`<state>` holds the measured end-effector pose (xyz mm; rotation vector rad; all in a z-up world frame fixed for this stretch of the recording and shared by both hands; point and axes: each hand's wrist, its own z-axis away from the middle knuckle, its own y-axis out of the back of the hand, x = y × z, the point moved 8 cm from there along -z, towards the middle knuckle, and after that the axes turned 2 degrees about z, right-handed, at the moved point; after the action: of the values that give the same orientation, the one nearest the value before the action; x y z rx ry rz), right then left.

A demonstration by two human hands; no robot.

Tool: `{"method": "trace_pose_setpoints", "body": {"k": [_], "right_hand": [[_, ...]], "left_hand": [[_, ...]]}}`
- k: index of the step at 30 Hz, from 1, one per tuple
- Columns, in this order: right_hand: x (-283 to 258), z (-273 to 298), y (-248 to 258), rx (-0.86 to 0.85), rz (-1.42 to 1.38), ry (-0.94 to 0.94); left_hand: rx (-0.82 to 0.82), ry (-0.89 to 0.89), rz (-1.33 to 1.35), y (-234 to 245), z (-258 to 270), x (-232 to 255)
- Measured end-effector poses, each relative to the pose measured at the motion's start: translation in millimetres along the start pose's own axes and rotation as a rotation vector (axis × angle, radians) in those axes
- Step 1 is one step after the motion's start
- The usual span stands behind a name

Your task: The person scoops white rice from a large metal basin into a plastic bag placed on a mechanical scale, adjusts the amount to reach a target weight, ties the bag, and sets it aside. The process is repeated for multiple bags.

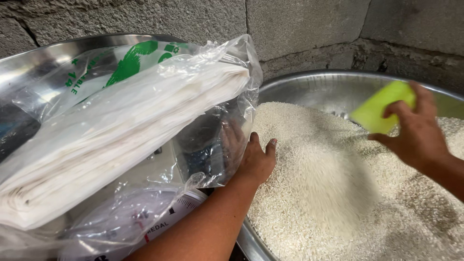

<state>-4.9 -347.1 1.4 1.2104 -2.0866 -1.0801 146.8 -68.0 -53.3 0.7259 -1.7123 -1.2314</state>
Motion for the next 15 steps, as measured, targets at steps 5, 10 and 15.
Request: {"method": "trace_pose_setpoints", "body": {"k": [5, 10, 15], "right_hand": [[75.6, 4.4, -19.6, 0.021, 0.586, -0.099], [122.4, 8.2, -70.8, -0.139, 0.557, -0.125], [140.5, 24.7, -117.7, -0.309, 0.266, -0.246]], "left_hand": [[-0.011, -0.021, -0.081, 4.1, 2.6, 2.9], [-0.027, -0.036, -0.138, 3.7, 4.0, 5.0], [0.050, -0.041, -0.119, 6.3, 3.2, 5.3]]}}
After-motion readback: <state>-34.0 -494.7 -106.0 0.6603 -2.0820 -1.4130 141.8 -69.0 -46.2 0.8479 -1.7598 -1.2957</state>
